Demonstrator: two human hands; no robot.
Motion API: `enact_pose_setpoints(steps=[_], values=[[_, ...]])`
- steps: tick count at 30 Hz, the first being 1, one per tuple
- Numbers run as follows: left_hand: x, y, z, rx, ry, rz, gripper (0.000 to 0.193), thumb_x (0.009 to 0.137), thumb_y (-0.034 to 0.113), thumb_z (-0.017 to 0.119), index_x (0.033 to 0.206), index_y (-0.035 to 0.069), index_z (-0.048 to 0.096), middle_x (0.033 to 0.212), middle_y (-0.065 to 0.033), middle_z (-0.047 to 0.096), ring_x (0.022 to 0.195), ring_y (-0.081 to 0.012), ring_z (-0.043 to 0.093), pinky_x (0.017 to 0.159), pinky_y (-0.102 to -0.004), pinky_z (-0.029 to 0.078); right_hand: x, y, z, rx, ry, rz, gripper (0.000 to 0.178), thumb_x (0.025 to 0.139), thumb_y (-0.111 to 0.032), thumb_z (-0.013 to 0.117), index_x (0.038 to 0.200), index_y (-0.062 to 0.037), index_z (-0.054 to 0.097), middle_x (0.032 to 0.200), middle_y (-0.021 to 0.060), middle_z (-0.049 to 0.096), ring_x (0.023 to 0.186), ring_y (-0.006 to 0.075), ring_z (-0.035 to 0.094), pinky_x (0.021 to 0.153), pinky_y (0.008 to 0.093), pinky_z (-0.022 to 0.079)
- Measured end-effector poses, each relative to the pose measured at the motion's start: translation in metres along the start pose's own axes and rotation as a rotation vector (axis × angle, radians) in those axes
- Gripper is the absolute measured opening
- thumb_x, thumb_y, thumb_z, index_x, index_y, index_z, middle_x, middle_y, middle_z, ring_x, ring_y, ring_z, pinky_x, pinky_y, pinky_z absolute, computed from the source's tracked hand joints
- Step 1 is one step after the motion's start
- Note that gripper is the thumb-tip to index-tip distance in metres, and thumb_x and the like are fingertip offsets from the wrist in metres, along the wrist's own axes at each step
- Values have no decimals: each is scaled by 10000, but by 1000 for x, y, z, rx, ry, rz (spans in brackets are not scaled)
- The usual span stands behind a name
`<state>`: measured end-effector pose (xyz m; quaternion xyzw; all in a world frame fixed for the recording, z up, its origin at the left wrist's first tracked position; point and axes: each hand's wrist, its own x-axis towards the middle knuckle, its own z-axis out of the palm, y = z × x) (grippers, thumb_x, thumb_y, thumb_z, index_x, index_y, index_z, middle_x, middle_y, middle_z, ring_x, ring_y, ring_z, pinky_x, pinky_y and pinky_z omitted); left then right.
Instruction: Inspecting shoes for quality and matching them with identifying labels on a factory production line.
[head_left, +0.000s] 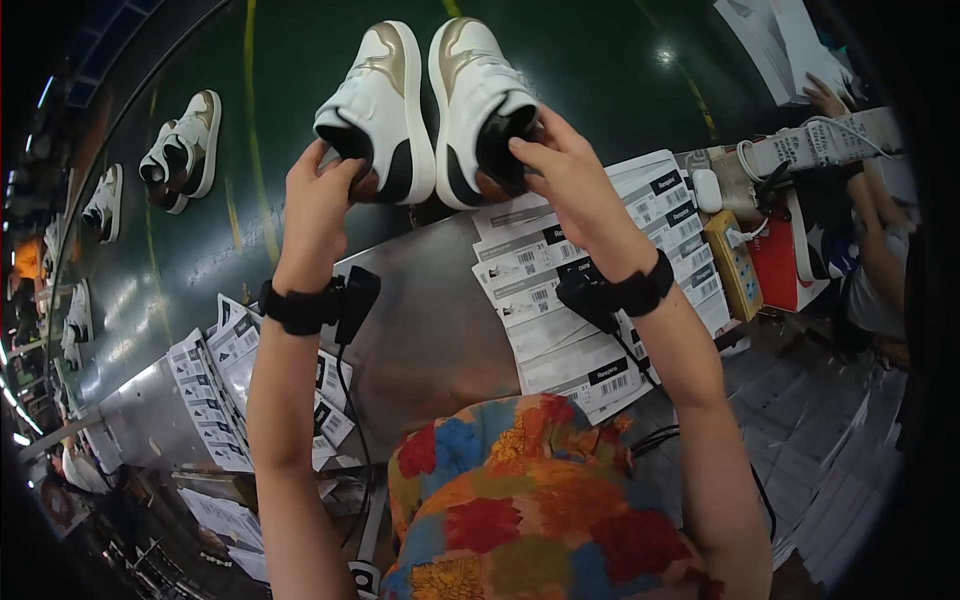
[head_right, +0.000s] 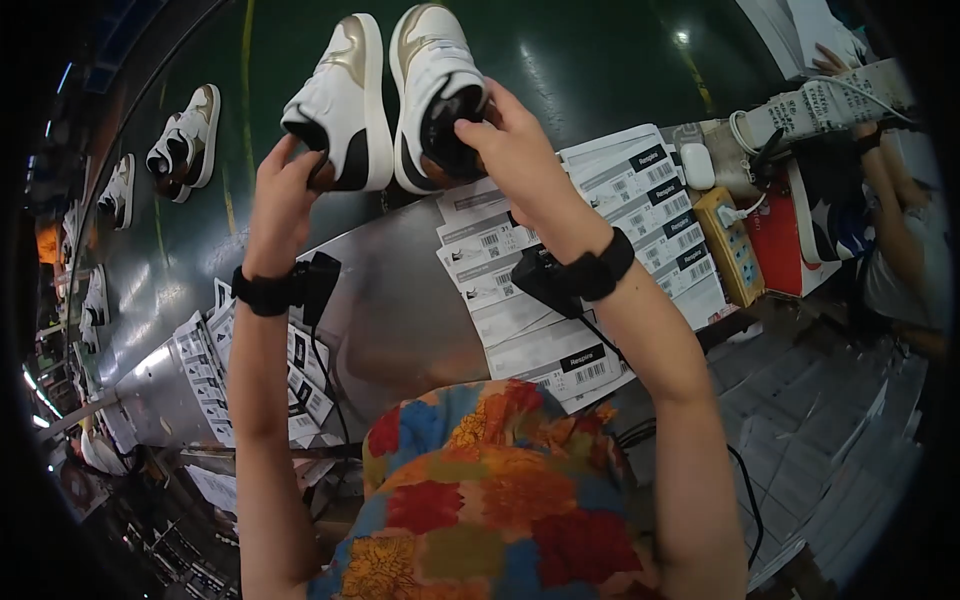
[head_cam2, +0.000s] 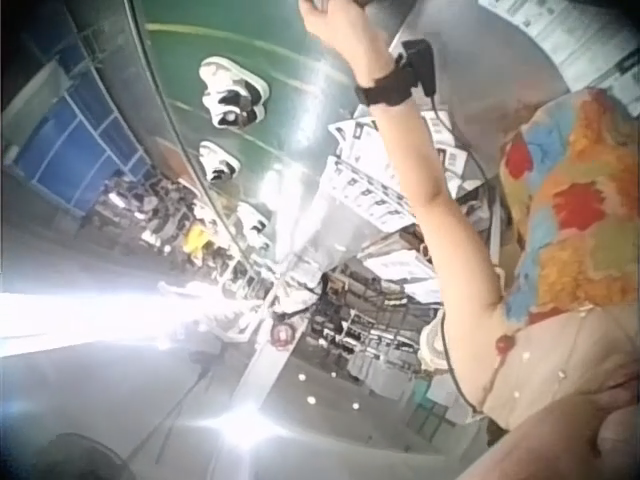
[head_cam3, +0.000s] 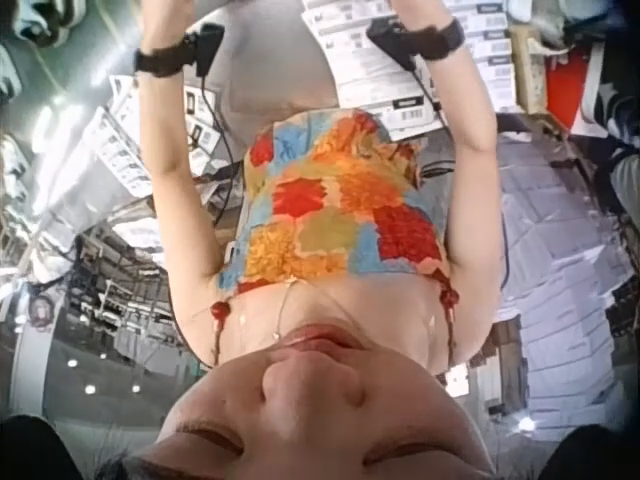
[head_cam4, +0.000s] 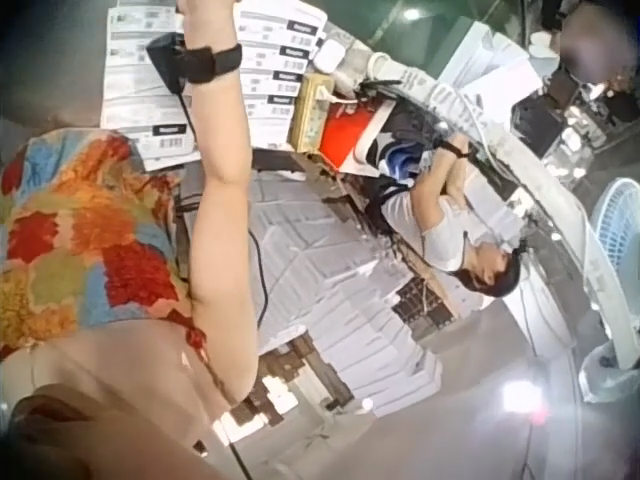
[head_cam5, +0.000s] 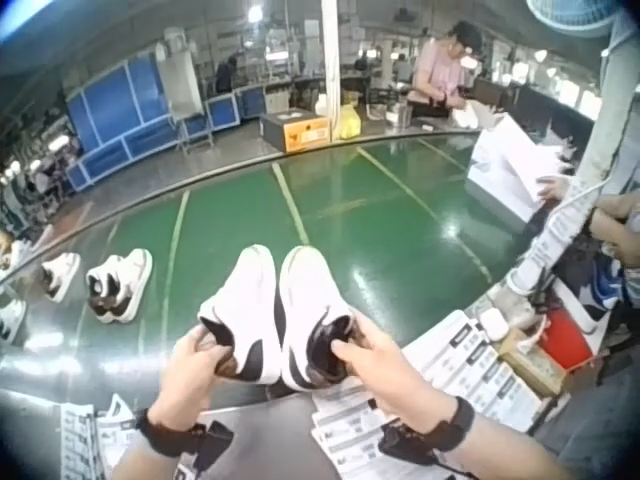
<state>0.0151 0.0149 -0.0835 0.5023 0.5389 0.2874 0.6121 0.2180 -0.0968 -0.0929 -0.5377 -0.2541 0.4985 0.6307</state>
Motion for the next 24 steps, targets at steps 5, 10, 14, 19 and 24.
enact_pose_setpoints(steps=[5,10,14,19,24], values=[[-28,-3,21,670,-55,409,377,864,131,597,1218,5,570,1098,-217,644,1081,-275,617,909,-340,471,-46,3,-9,-1009,-56,-557,312,800,-194,663,1036,10,644,1070,299,607,911,390,629,813,352,509],[-83,-42,39,832,-374,931,402,718,-24,593,1116,23,620,1218,-173,588,1173,-402,508,984,-446,419,-131,38,3,-1393,-183,-417,257,747,-148,671,880,69,632,1038,284,627,962,390,626,778,383,533],[-91,-59,46,1067,-548,923,417,702,-14,602,1115,35,626,1246,-163,574,1192,-459,466,999,-469,404,-139,65,12,-1769,-153,-559,262,687,-113,668,856,82,623,1023,278,634,982,394,625,746,392,552],[-87,-65,36,1050,-585,874,416,701,-14,588,1110,48,632,1264,-146,570,1197,-478,454,988,-469,418,-136,69,2,-1524,-154,-449,258,668,-86,647,867,76,623,1035,280,631,1050,405,600,735,403,560],[-80,-78,41,1029,-567,917,530,621,18,602,1149,52,603,1207,-151,604,1131,-494,495,980,-490,424,-141,80,5,-1614,-99,-508,265,725,-55,602,941,99,607,1013,299,621,988,412,613,816,419,526]])
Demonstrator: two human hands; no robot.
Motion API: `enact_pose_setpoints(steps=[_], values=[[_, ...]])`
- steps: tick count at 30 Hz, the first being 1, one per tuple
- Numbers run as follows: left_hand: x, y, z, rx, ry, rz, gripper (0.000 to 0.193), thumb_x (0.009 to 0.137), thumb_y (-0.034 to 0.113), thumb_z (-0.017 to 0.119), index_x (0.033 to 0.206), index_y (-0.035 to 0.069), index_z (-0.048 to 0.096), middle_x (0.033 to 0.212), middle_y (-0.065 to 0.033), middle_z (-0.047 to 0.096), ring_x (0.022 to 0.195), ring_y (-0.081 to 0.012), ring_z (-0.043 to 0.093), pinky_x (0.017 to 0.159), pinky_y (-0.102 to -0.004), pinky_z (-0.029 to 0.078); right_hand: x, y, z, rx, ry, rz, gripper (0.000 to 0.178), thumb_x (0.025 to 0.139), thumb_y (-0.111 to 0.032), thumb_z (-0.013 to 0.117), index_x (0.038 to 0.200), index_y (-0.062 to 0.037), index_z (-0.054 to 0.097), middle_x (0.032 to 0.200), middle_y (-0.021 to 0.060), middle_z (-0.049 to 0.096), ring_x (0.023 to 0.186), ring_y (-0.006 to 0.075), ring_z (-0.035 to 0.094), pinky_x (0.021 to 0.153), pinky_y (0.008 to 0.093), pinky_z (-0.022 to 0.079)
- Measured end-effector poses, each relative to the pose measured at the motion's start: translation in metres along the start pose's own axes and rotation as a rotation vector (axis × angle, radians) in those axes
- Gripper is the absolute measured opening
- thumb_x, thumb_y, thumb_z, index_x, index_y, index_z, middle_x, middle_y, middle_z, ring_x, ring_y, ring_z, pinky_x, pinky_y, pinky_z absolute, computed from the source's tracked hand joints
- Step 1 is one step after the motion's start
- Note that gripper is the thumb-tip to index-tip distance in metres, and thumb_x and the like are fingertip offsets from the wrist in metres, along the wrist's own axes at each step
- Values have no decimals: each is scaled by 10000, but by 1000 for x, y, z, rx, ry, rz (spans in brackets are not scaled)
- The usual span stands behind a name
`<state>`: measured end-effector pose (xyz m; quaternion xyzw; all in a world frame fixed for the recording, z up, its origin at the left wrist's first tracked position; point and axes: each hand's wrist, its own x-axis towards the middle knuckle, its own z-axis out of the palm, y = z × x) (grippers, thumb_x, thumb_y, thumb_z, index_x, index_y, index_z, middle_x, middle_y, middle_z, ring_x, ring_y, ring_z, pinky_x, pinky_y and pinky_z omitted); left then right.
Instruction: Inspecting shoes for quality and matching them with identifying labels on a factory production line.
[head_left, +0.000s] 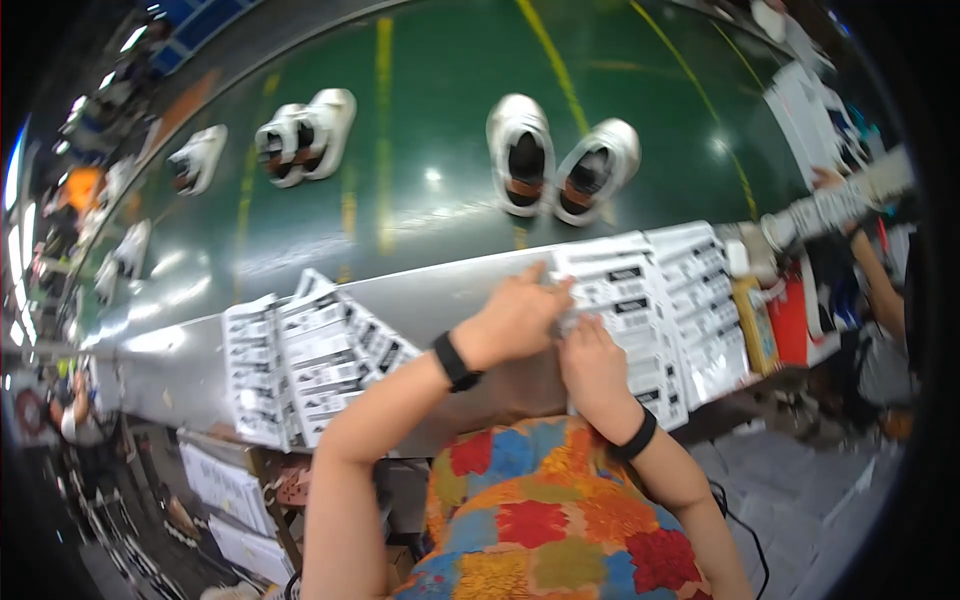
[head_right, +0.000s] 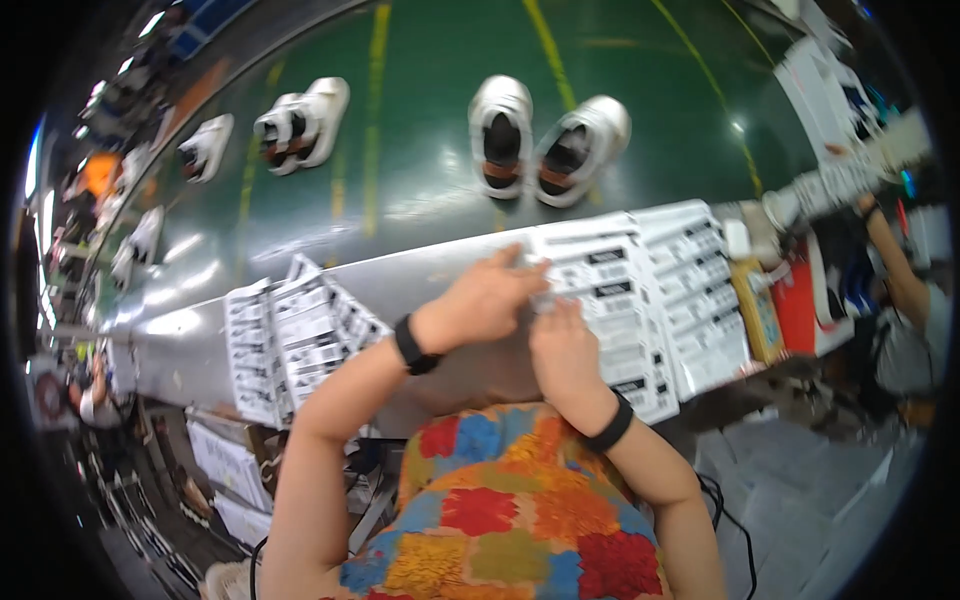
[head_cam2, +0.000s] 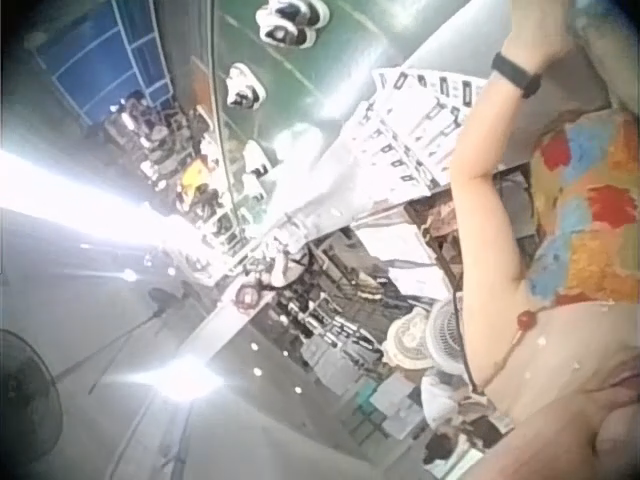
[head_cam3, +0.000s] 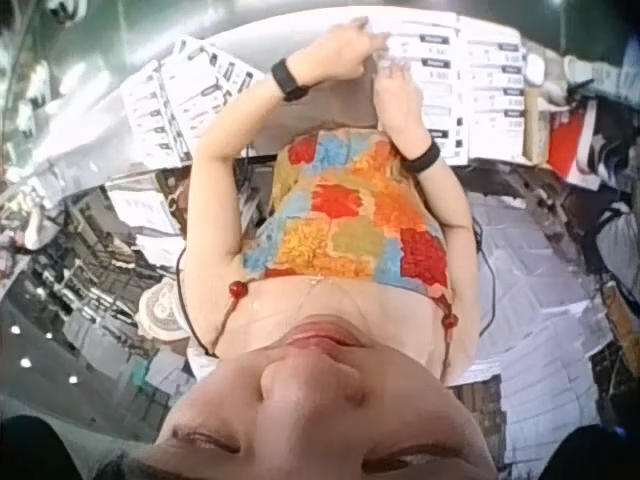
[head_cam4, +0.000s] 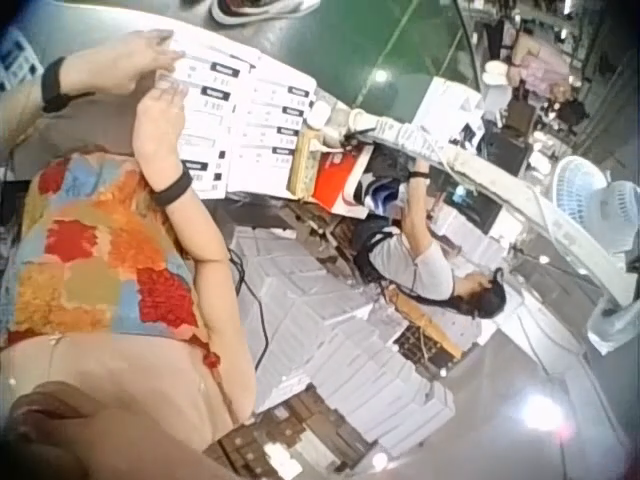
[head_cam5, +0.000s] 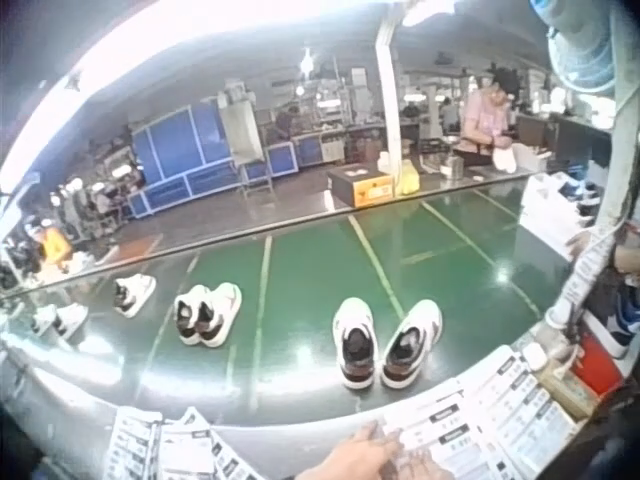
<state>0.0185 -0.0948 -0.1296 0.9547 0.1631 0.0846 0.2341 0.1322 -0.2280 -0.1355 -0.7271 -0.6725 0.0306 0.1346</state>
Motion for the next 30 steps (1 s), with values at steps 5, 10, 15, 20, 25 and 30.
enact_pose_setpoints(steps=[5,10,15,20,25,30], values=[[5,-1,6,-21,-111,-114,467,639,67,630,1105,85,647,1312,-118,542,1228,-463,436,890,-511,469,4,-4,6,-129,-63,-139,200,677,-19,574,818,105,645,948,343,607,906,432,612,778,436,530],[5,1,6,-62,-116,-171,449,667,52,608,1112,94,649,1310,-113,546,1270,-426,409,930,-493,438,9,5,3,-10,-51,-111,135,735,-24,555,682,71,635,683,253,616,647,385,628,631,433,525],[6,-2,10,-73,-126,-206,435,688,41,577,1111,105,654,1261,-94,586,1272,-392,420,964,-453,421,6,9,7,-10,128,-75,176,758,-63,579,616,31,624,603,202,592,555,365,593,565,446,490],[8,-9,16,-35,11,-137,354,704,88,562,1034,147,677,1071,-109,661,1106,-306,557,879,-407,483,7,6,16,-144,107,-203,119,698,-62,593,607,4,633,609,197,599,560,354,599,585,446,495],[8,-22,25,-115,33,-110,371,713,97,553,1063,166,658,1029,-176,630,1029,-351,567,875,-428,476,13,4,8,-41,26,-185,104,665,-82,601,598,-15,644,623,198,614,591,357,624,589,453,511],[6,-26,23,-190,56,-50,429,692,92,575,1110,144,656,1047,-166,631,1036,-354,562,898,-396,466,14,3,-5,-46,50,-83,115,683,-98,583,661,-24,669,662,185,640,633,343,655,593,433,530]])
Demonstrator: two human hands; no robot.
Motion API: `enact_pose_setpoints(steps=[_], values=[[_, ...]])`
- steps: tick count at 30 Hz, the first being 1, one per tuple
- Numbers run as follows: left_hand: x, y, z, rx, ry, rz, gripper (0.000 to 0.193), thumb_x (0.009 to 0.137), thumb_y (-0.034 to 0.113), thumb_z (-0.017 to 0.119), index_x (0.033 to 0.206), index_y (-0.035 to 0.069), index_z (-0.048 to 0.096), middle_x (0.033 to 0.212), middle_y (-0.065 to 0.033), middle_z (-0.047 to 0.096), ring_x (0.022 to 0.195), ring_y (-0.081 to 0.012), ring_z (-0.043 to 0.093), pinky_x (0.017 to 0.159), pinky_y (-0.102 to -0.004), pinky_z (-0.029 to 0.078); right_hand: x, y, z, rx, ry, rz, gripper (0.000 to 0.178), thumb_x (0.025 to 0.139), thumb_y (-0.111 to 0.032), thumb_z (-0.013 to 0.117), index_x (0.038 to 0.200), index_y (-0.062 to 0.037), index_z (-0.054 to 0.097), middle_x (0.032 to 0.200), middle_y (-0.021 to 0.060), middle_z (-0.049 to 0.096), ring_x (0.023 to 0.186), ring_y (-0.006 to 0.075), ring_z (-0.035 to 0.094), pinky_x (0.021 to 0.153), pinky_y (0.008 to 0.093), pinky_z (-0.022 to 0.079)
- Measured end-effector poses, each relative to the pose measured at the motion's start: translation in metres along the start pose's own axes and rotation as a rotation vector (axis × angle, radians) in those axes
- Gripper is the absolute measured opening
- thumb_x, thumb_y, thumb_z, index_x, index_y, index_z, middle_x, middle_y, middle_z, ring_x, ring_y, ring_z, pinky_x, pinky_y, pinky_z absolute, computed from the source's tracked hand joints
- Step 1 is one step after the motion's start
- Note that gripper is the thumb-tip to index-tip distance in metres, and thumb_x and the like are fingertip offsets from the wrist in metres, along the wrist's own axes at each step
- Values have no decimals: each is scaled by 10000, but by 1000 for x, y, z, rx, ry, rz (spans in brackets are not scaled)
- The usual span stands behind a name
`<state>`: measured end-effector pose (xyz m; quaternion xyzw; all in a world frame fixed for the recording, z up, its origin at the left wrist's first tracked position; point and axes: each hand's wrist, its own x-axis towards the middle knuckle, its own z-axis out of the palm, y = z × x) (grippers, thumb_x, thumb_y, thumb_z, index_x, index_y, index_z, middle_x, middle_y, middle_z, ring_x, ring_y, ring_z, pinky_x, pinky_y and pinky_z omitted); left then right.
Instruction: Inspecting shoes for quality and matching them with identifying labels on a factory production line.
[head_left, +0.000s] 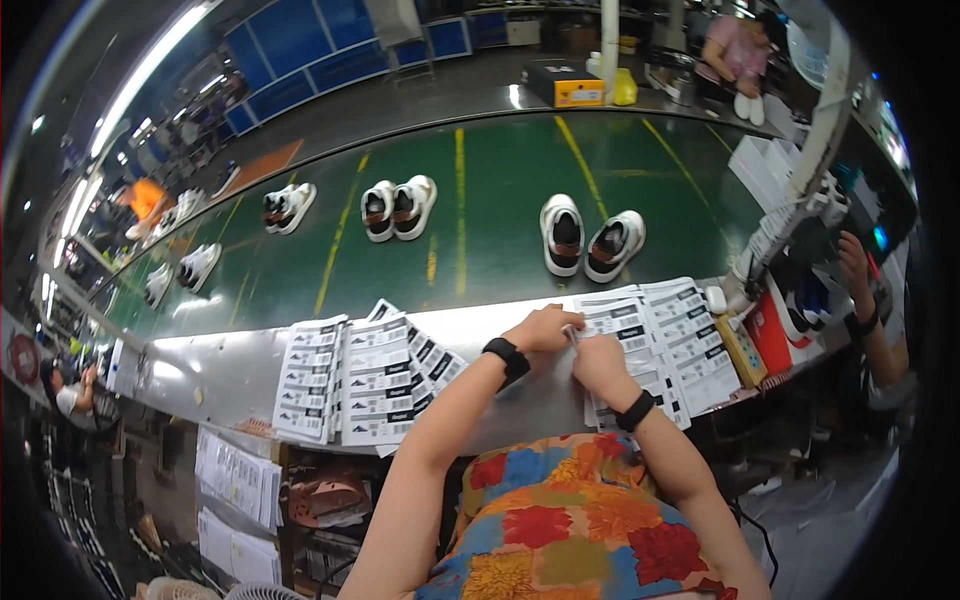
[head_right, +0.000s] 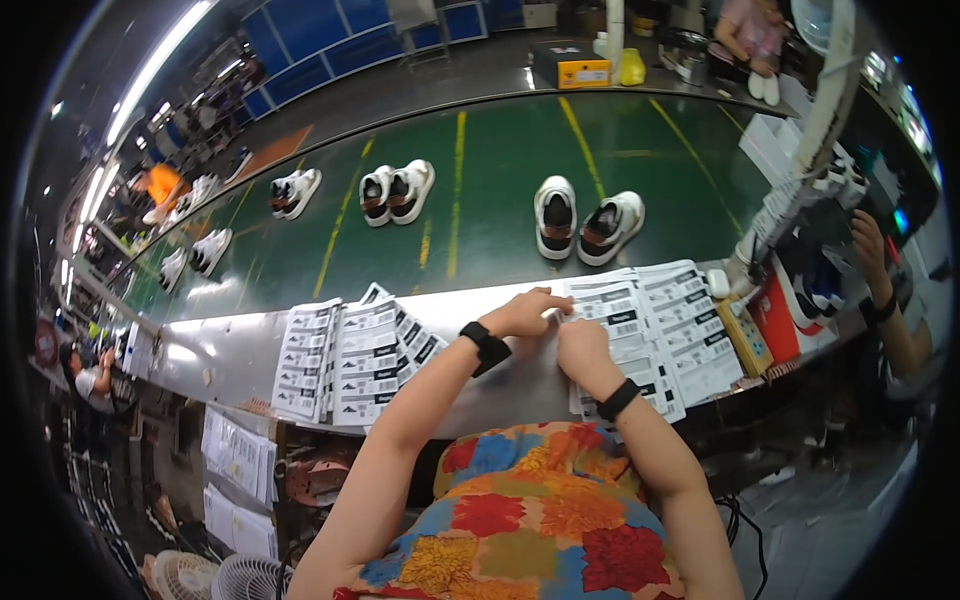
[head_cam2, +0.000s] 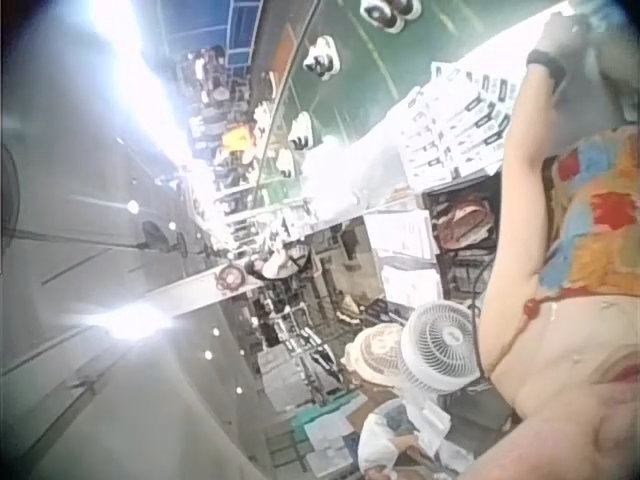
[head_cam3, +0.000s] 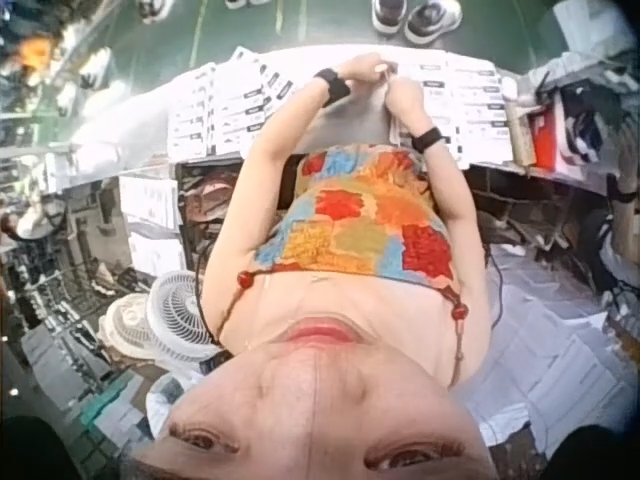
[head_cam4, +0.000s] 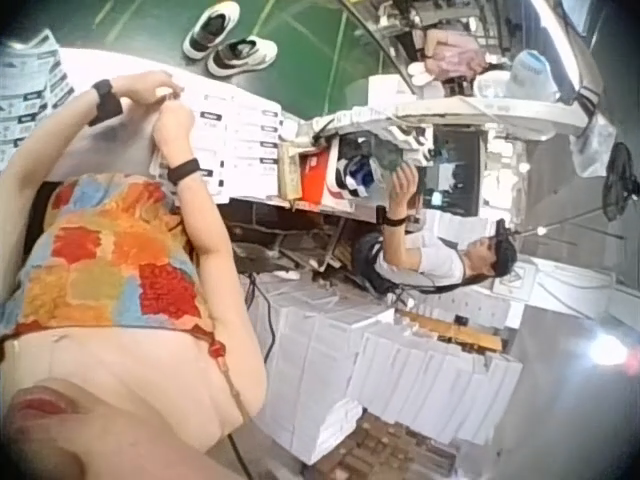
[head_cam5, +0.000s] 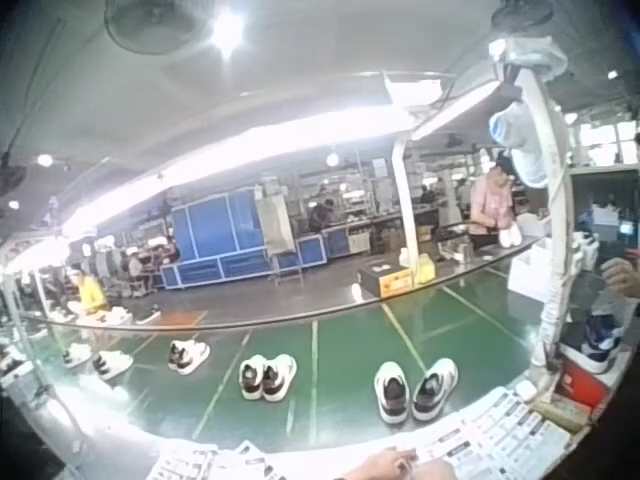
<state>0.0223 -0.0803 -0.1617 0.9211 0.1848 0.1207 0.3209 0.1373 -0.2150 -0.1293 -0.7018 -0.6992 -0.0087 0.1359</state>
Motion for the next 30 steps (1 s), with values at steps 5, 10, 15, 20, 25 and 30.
enact_pose_setpoints(steps=[5,10,15,20,25,30], values=[[-1,8,-14,-75,-124,-152,598,625,-110,453,1143,115,650,1221,-94,608,1143,-331,481,1018,-374,368,-3,2,0,62,59,151,193,692,-198,623,613,-26,658,624,186,625,599,347,637,584,437,519],[-1,11,-21,-97,-152,-178,627,634,-111,428,1160,150,647,1243,-89,591,1163,-354,452,1033,-381,351,-5,8,-2,87,52,207,210,689,-223,639,596,-35,652,595,173,616,571,337,634,552,425,515],[-2,11,-23,-74,-206,-152,556,702,-29,488,1206,172,613,1281,-77,573,1285,-401,370,1076,-417,315,-5,13,-7,160,4,187,178,715,-192,640,646,-33,679,611,168,629,594,327,647,568,412,528],[-3,21,-23,-34,-192,-161,513,713,38,551,1204,173,612,1279,-100,572,1289,-414,372,1066,-435,333,-7,18,-8,223,14,197,165,700,-218,698,642,-64,692,608,135,629,589,312,640,568,394,520],[-2,26,-24,-7,-197,-180,507,705,100,607,1207,166,608,1273,-111,574,1290,-422,374,1053,-439,352,-7,20,-8,224,27,171,148,693,-215,711,653,-73,702,608,124,628,588,303,637,575,388,516],[-4,24,-19,57,-179,-121,540,684,156,648,1222,161,598,1339,-92,529,1289,-442,366,1061,-435,345,-6,28,-7,229,59,219,151,703,-230,700,660,-85,707,618,123,633,599,304,640,584,391,515]])
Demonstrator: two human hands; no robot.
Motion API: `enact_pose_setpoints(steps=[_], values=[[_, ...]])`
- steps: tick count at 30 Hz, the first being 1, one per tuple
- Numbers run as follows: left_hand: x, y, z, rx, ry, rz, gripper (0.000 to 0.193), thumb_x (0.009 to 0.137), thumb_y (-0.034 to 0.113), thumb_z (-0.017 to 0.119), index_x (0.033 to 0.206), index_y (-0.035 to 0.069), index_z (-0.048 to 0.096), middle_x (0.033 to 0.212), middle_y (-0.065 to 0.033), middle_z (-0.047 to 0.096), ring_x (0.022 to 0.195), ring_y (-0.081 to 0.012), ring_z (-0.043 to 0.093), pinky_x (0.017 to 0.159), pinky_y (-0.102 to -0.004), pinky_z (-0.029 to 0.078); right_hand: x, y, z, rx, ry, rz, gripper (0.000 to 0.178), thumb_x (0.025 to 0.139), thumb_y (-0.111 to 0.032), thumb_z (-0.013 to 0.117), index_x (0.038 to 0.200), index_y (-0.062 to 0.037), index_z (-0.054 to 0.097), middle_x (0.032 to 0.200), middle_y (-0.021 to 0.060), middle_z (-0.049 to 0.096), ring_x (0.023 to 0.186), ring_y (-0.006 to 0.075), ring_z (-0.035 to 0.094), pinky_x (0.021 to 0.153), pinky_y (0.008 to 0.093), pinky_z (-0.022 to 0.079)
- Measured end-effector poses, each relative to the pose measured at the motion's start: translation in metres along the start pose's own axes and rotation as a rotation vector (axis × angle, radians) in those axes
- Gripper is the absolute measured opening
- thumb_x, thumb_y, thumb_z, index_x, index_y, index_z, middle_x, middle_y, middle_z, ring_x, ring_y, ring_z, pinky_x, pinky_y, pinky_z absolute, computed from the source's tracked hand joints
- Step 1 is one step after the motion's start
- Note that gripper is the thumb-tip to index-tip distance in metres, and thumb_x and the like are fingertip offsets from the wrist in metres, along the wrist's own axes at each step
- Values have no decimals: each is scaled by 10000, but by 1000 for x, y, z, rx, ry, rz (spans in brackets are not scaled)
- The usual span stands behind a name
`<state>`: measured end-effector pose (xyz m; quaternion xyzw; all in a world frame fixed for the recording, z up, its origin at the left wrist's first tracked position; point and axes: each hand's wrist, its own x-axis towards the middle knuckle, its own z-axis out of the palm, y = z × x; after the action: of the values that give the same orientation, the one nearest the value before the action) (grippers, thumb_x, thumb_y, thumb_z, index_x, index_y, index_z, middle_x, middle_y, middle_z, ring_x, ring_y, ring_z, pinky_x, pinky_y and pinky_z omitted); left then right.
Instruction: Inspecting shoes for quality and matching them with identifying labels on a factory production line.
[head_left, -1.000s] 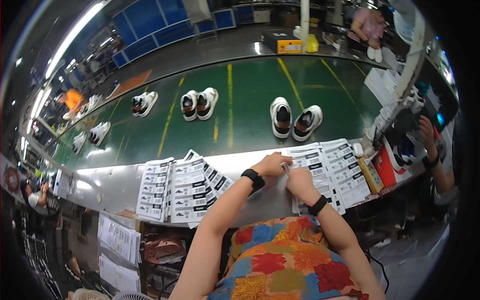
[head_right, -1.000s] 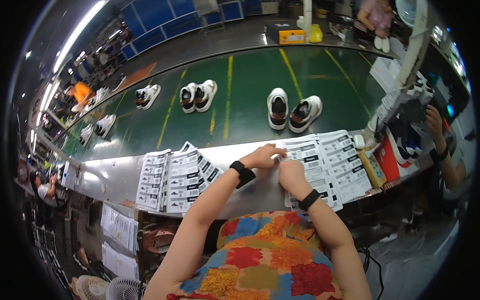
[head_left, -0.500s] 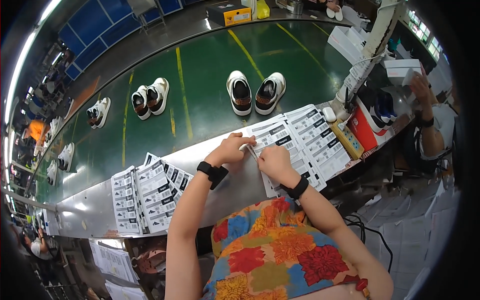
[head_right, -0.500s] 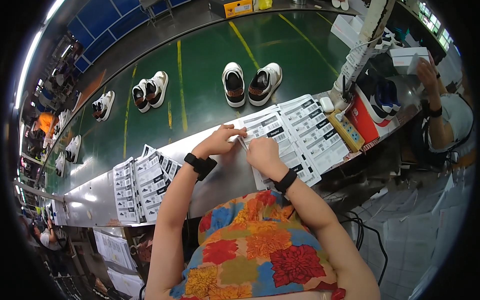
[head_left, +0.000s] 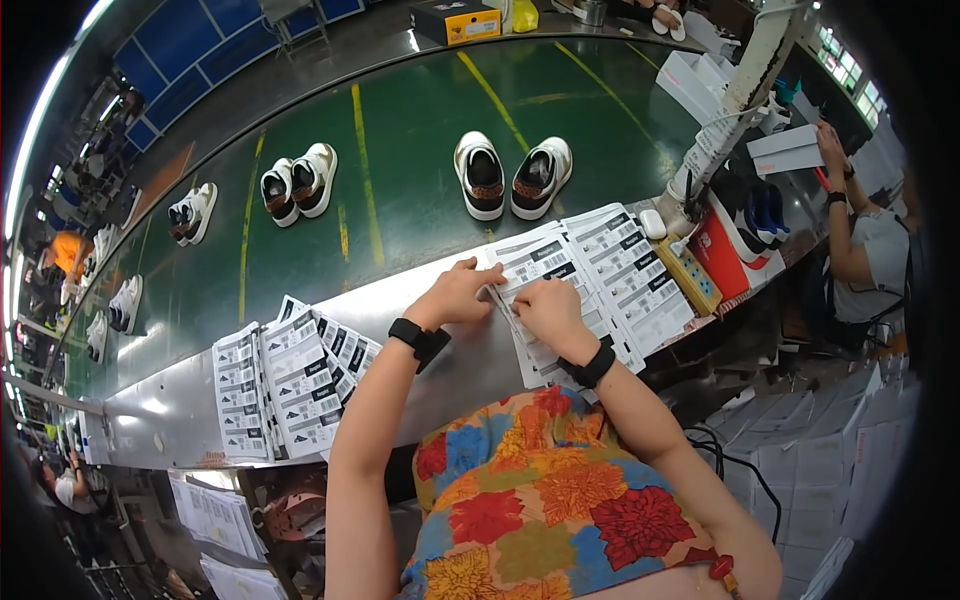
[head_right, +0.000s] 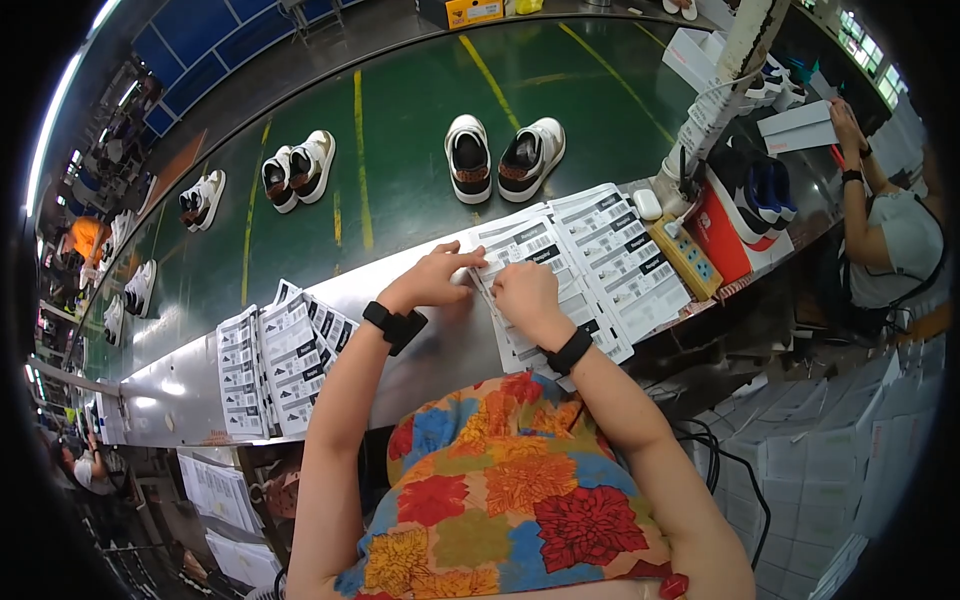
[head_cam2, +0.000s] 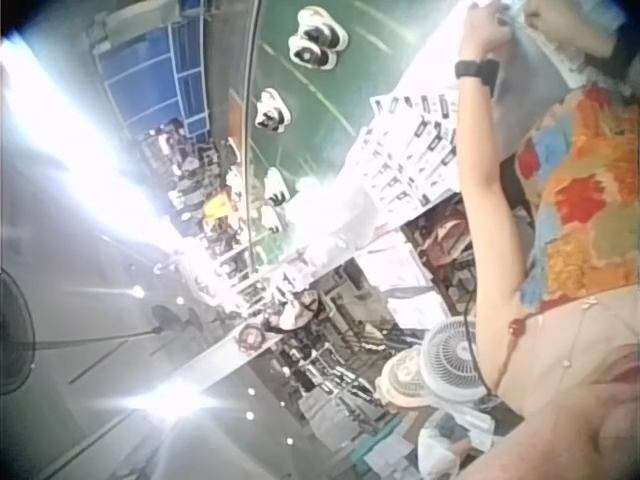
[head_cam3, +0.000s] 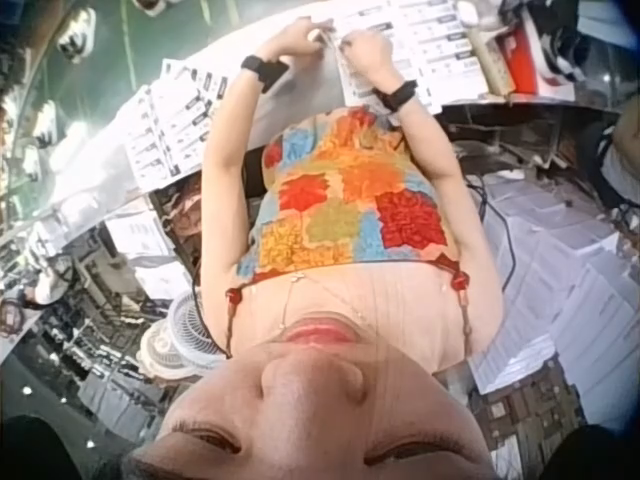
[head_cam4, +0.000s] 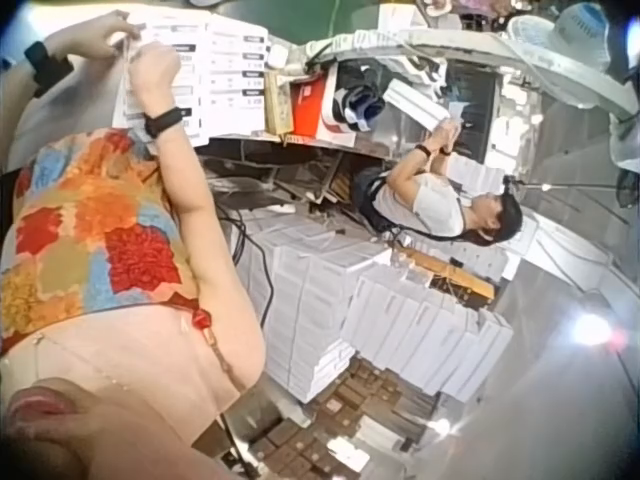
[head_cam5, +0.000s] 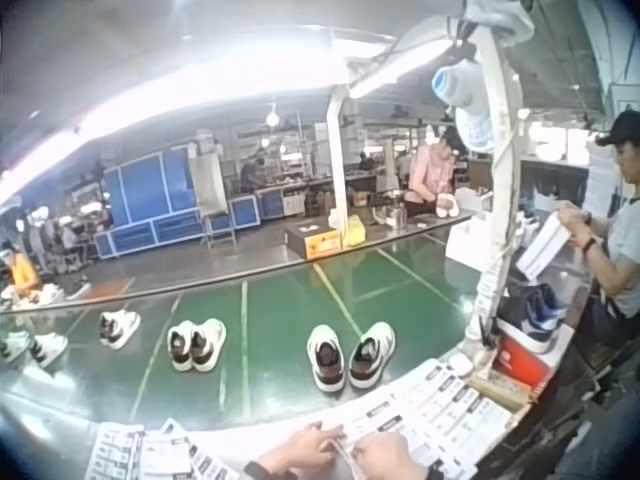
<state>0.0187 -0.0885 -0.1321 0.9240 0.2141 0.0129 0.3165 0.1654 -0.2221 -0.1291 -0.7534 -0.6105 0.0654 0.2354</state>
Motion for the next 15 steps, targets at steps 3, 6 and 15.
enact_pose_setpoints(steps=[3,6,15], values=[[-1,1,3,31,10,13,554,686,205,661,1233,156,588,1373,-74,500,1293,-451,358,1062,-433,345,1,6,1,-21,33,-61,153,706,-223,681,670,-78,710,638,127,641,590,319,633,581,395,519],[-3,6,3,39,-7,-3,545,710,260,653,1238,147,581,1389,-69,484,1296,-455,354,1058,-434,348,10,15,-7,115,91,2,127,708,-169,661,680,-54,705,637,121,648,579,267,648,561,371,522],[25,38,-16,143,27,-97,536,759,326,674,1229,99,554,1322,-164,510,1233,-456,417,1008,-477,374,72,86,-122,1111,844,423,178,832,-103,607,824,75,607,752,120,660,653,175,665,575,261,557]])
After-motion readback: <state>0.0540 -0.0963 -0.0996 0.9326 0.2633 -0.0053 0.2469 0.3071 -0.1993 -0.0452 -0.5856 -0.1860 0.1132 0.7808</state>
